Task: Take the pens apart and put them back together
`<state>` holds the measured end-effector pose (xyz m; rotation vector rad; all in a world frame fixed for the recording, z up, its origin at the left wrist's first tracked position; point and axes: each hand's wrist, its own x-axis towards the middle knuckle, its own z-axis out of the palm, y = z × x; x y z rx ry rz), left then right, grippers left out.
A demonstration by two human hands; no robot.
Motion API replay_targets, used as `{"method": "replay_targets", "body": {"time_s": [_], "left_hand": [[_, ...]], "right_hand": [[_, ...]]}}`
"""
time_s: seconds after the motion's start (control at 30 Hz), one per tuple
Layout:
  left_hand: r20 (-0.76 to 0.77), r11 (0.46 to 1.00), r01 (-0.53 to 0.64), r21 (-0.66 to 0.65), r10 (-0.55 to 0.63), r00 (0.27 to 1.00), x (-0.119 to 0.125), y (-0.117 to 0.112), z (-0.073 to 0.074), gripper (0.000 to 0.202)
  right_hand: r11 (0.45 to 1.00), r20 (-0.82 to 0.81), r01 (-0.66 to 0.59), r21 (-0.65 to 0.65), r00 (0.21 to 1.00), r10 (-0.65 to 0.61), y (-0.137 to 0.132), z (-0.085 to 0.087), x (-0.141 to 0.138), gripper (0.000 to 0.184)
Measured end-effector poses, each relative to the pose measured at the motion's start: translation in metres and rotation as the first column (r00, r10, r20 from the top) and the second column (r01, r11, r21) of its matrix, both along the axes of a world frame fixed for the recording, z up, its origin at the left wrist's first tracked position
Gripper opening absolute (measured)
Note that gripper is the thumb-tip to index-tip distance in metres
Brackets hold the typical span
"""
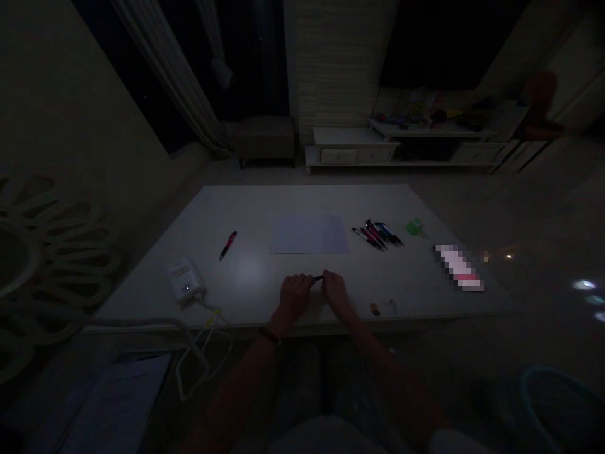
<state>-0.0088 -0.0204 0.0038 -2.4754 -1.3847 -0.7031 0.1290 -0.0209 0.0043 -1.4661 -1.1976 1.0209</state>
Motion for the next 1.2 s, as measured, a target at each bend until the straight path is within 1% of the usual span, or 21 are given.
{"method": "replay_targets", "body": {"time_s": [0.07, 0.17, 0.2, 0.27, 0.33, 0.4, 0.47, 0.6, 0.73, 0.83, 0.97, 1.07, 1.2], "left_hand": [[0.038, 1.000, -0.006, -0.017, 0.006, 0.999, -0.001, 0.002, -0.002, 0.022], [0.081, 0.999, -0.047, -0.003, 0.047, 0.996, -0.002, 0.005, -0.001, 0.020], [0.084, 0.998, -0.060, 0.004, 0.059, 0.995, -0.001, 0.005, 0.000, 0.018], [0.076, 0.998, -0.060, 0.010, 0.059, 0.995, 0.000, 0.006, 0.003, 0.016], [0.057, 0.999, -0.040, 0.007, 0.040, 0.998, 0.001, 0.006, 0.006, 0.015], [0.044, 0.999, -0.034, -0.005, 0.034, 0.998, 0.001, 0.005, 0.008, 0.015], [0.041, 0.999, -0.041, -0.020, 0.042, 0.998, 0.001, 0.004, 0.008, 0.016], [0.033, 0.998, -0.045, -0.039, 0.046, 0.998, 0.000, 0.003, 0.007, 0.017], [0.023, 0.997, -0.059, -0.048, 0.060, 0.998, 0.000, 0.004, 0.006, 0.017], [0.024, 0.997, -0.057, -0.047, 0.058, 0.998, 0.001, 0.004, 0.006, 0.016], [0.024, 0.997, -0.058, -0.043, 0.059, 0.998, 0.002, 0.003, 0.007, 0.016], [0.021, 0.998, -0.053, -0.034, 0.054, 0.998, 0.002, 0.003, 0.008, 0.016], [0.024, 0.997, -0.062, -0.041, 0.063, 0.998, 0.001, 0.003, 0.008, 0.015]], "right_hand": [[0.999, -0.041, -0.037, 0.003, 0.998, 0.037, 0.003, 0.005, 0.002, 0.044], [0.983, -0.112, -0.180, 0.041, 0.977, 0.183, 0.007, 0.013, 0.014, 0.037], [0.975, -0.113, -0.219, 0.044, 0.968, 0.222, 0.008, 0.015, 0.020, 0.035], [0.967, -0.065, -0.254, 0.012, 0.965, 0.255, 0.010, 0.018, 0.031, 0.035], [0.966, 0.006, -0.258, -0.022, 0.966, 0.258, 0.012, 0.019, 0.039, 0.040], [0.960, 0.035, -0.278, -0.004, 0.960, 0.278, 0.013, 0.021, 0.043, 0.038], [0.954, 0.022, -0.300, 0.021, 0.954, 0.300, 0.013, 0.023, 0.042, 0.036], [0.947, 0.033, -0.314, -0.068, 0.948, 0.317, 0.013, 0.029, 0.039, 0.042], [0.953, 0.010, -0.303, -0.017, 0.953, 0.303, 0.011, 0.029, 0.040, 0.037], [0.945, -0.006, -0.322, -0.052, 0.947, 0.322, 0.010, 0.026, 0.041, 0.041], [0.956, -0.026, -0.294, -0.009, 0.956, 0.294, 0.011, 0.023, 0.041, 0.039], [0.955, -0.029, -0.293, -0.040, 0.956, 0.292, 0.012, 0.023, 0.041, 0.043], [0.952, -0.023, -0.303, -0.031, 0.953, 0.303, 0.012, 0.023, 0.042, 0.039]]}}
